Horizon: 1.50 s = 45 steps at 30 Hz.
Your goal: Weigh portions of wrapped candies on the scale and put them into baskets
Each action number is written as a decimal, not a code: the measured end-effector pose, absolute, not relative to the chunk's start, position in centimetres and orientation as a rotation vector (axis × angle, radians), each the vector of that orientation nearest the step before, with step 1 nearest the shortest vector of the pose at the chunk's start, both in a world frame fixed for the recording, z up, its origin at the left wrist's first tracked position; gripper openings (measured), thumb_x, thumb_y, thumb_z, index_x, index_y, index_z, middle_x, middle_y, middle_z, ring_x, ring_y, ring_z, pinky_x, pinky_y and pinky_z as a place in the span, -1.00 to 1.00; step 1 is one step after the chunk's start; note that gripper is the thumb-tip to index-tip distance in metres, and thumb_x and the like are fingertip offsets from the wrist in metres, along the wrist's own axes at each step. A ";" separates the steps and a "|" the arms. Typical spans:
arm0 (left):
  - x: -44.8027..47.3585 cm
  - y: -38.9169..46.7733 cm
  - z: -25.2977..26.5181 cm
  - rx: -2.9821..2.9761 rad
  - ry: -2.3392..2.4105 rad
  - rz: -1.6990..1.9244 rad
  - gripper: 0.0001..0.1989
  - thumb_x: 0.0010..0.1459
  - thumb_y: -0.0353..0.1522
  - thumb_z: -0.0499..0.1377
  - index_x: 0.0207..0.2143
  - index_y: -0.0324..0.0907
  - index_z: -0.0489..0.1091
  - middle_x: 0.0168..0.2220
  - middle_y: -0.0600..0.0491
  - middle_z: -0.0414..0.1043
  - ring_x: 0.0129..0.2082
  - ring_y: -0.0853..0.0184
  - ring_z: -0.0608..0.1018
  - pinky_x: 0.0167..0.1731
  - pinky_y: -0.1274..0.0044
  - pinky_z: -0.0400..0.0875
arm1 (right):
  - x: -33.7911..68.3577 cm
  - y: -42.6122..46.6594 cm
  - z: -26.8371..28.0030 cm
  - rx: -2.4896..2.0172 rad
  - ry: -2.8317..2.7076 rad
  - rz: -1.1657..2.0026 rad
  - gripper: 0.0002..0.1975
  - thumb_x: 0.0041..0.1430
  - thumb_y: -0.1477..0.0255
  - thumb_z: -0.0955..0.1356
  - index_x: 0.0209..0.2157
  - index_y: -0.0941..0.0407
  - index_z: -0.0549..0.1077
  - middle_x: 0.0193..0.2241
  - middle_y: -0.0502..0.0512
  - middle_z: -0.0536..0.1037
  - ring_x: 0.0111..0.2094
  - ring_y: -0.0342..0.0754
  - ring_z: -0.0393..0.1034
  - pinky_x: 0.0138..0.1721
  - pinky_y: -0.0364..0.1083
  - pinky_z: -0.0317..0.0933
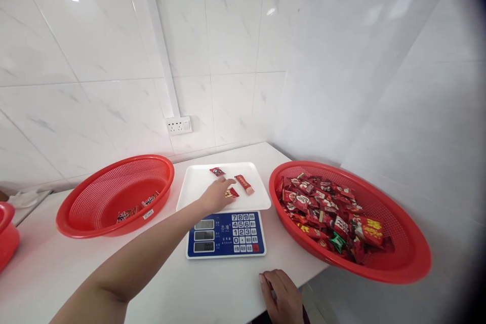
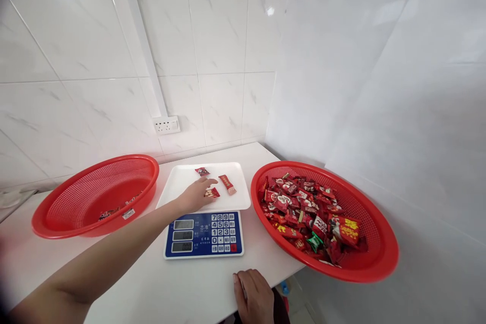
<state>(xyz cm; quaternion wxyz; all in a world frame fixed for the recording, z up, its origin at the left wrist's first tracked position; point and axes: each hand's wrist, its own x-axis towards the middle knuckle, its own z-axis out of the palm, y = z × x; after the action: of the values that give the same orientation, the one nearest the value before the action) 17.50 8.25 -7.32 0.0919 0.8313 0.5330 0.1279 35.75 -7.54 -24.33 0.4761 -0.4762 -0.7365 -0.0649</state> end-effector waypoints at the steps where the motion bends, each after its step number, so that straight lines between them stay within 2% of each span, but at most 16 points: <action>1: 16.4 8.1 -6.7 2.476 1.623 0.403 -0.56 0.03 -0.31 0.16 0.01 -0.07 0.26 -0.03 0.01 0.33 -0.05 0.26 0.41 -0.06 0.54 0.29 | 35.8 -7.5 -24.4 -1.163 -1.803 -0.160 -0.78 0.23 0.46 0.20 -0.49 0.11 0.32 -0.63 -0.01 0.35 -0.58 -0.15 0.24 -0.53 -0.17 0.10; 4: 11.8 7.3 -4.2 2.446 1.862 0.493 -0.64 0.13 -0.29 0.05 0.00 -0.09 0.26 0.00 0.00 0.30 0.00 0.21 0.35 -0.03 0.45 0.27 | 35.8 -7.5 -24.5 -1.149 -1.797 -0.180 -0.79 0.23 0.47 0.19 -0.48 0.11 0.32 -0.64 -0.01 0.34 -0.58 -0.15 0.23 -0.52 -0.17 0.09; 6: 8.3 6.7 -2.7 2.379 2.074 0.525 -0.59 0.15 -0.25 0.00 0.05 -0.14 0.20 0.03 -0.10 0.26 0.02 0.07 0.31 -0.09 0.30 0.31 | 35.8 -7.4 -24.6 -1.131 -1.789 -0.192 -0.80 0.23 0.48 0.19 -0.48 0.11 0.31 -0.64 -0.01 0.33 -0.59 -0.15 0.21 -0.52 -0.16 0.08; 8: 5.6 6.2 -1.8 2.333 2.210 0.483 -0.52 0.11 -0.21 0.04 0.06 -0.21 0.20 0.00 -0.20 0.28 -0.01 -0.06 0.32 -0.15 0.16 0.30 | 35.8 -7.3 -24.6 -1.117 -1.786 -0.190 -0.81 0.22 0.49 0.20 -0.48 0.11 0.30 -0.64 -0.01 0.33 -0.59 -0.14 0.20 -0.52 -0.16 0.08; 11: 4.9 6.1 -1.8 2.395 2.218 0.386 -0.52 0.12 -0.21 0.03 0.06 -0.23 0.21 0.03 -0.20 0.27 0.04 -0.12 0.26 -0.09 0.05 0.20 | 35.8 -7.2 -24.5 -1.098 -1.789 -0.183 -0.84 0.21 0.51 0.21 -0.46 0.11 0.30 -0.64 -0.01 0.33 -0.59 -0.14 0.21 -0.51 -0.16 0.08; 14: 7.9 7.5 -3.0 2.552 1.998 0.302 -0.62 0.18 -0.38 -0.04 0.06 -0.14 0.21 0.09 -0.02 0.25 0.11 0.13 0.24 0.05 0.27 0.18 | 35.8 -7.3 -24.5 -1.099 -1.799 -0.177 -0.83 0.21 0.51 0.21 -0.47 0.11 0.29 -0.64 -0.01 0.33 -0.59 -0.13 0.21 -0.51 -0.15 0.07; 16: 10.8 9.3 -4.1 2.635 1.827 0.248 -0.58 0.16 -0.52 -0.06 0.07 -0.12 0.20 0.11 0.05 0.23 0.12 0.31 0.24 0.07 0.47 0.18 | 35.8 -7.4 -24.5 -1.113 -1.804 -0.178 -0.82 0.22 0.50 0.20 -0.48 0.11 0.29 -0.64 -0.01 0.33 -0.59 -0.13 0.20 -0.52 -0.15 0.06; 17: 12.3 10.4 -4.7 2.666 1.755 0.218 -0.57 0.16 -0.55 -0.06 0.07 -0.12 0.19 0.12 0.05 0.23 0.11 0.35 0.24 0.07 0.50 0.19 | 35.8 -7.4 -24.4 -1.118 -1.805 -0.182 -0.81 0.22 0.50 0.20 -0.48 0.11 0.28 -0.64 -0.01 0.32 -0.59 -0.13 0.20 -0.52 -0.15 0.06; 19: 14.7 12.6 -5.8 2.706 1.652 0.145 -0.64 0.19 -0.51 -0.01 0.05 -0.15 0.22 0.10 -0.01 0.23 0.08 0.30 0.29 0.05 0.41 0.22 | 35.7 -7.5 -24.3 -1.127 -1.801 -0.193 -0.81 0.22 0.50 0.19 -0.48 0.11 0.28 -0.64 -0.01 0.32 -0.59 -0.13 0.20 -0.53 -0.16 0.05; 22: 16.6 15.3 -6.8 2.721 1.606 0.025 -0.71 0.18 -0.34 0.09 -0.04 -0.22 0.28 0.00 -0.05 0.31 -0.05 0.21 0.40 -0.08 0.26 0.32 | 35.6 -7.5 -24.0 -1.134 -1.789 -0.203 -0.81 0.23 0.50 0.19 -0.48 0.11 0.28 -0.64 -0.01 0.32 -0.59 -0.13 0.20 -0.53 -0.16 0.05; 28: 17.2 16.5 -6.0 2.711 1.705 0.002 -0.71 0.20 -0.30 0.08 -0.05 -0.22 0.28 -0.07 -0.04 0.34 -0.17 0.27 0.46 -0.20 0.33 0.41 | 35.5 -7.6 -23.5 -1.151 -1.788 -0.181 -0.80 0.21 0.52 0.19 -0.50 0.11 0.27 -0.63 0.00 0.32 -0.58 -0.13 0.19 -0.53 -0.15 0.03; 33: 19.8 14.2 -5.9 2.836 1.461 -0.052 -0.67 0.20 -0.31 0.06 0.02 -0.18 0.22 -0.09 -0.03 0.33 -0.19 0.27 0.46 -0.21 0.34 0.40 | 35.6 -7.6 -23.7 -1.169 -1.814 -0.148 -0.80 0.21 0.52 0.20 -0.50 0.12 0.28 -0.63 0.00 0.33 -0.57 -0.13 0.20 -0.52 -0.15 0.03; 36: 21.7 13.3 -6.3 2.884 1.369 -0.132 -0.74 0.14 -0.36 0.09 -0.09 -0.16 0.32 -0.10 -0.03 0.31 -0.25 0.26 0.48 -0.30 0.38 0.41 | 35.6 -7.7 -24.0 -1.178 -1.814 -0.138 -0.81 0.21 0.51 0.20 -0.49 0.12 0.29 -0.61 0.01 0.34 -0.55 -0.12 0.21 -0.50 -0.14 0.04; 39: 22.0 13.2 -6.1 2.923 1.384 -0.134 -0.81 0.04 -0.39 0.09 -0.25 -0.17 0.39 -0.08 -0.06 0.26 -0.23 0.18 0.48 -0.34 0.39 0.39 | 35.6 -7.8 -24.0 -1.189 -1.807 -0.121 -0.81 0.21 0.51 0.20 -0.49 0.12 0.30 -0.61 0.01 0.34 -0.55 -0.12 0.22 -0.50 -0.14 0.05; 42: 19.9 13.0 -5.0 2.930 1.457 -0.084 -0.80 0.02 -0.38 0.07 -0.26 -0.15 0.36 -0.03 -0.05 0.22 -0.22 0.17 0.48 -0.36 0.41 0.37 | 35.6 -7.8 -23.9 -1.196 -1.800 -0.129 -0.81 0.21 0.51 0.20 -0.49 0.12 0.30 -0.61 0.01 0.35 -0.54 -0.12 0.22 -0.50 -0.14 0.05; 45: 15.2 12.4 -3.3 2.863 1.628 -0.037 -0.83 0.06 -0.38 0.02 -0.28 -0.14 0.34 -0.07 -0.01 0.26 -0.28 0.24 0.49 -0.41 0.46 0.35 | 35.7 -7.7 -23.9 -1.178 -1.801 -0.142 -0.81 0.21 0.51 0.20 -0.49 0.12 0.30 -0.61 0.00 0.35 -0.56 -0.13 0.21 -0.50 -0.14 0.05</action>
<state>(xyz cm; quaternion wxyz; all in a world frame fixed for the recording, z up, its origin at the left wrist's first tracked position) 15.16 12.36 -3.29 -0.0759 0.8667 0.4929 -0.0113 35.69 -7.69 -23.87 0.4727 -0.4812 -0.7359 -0.0582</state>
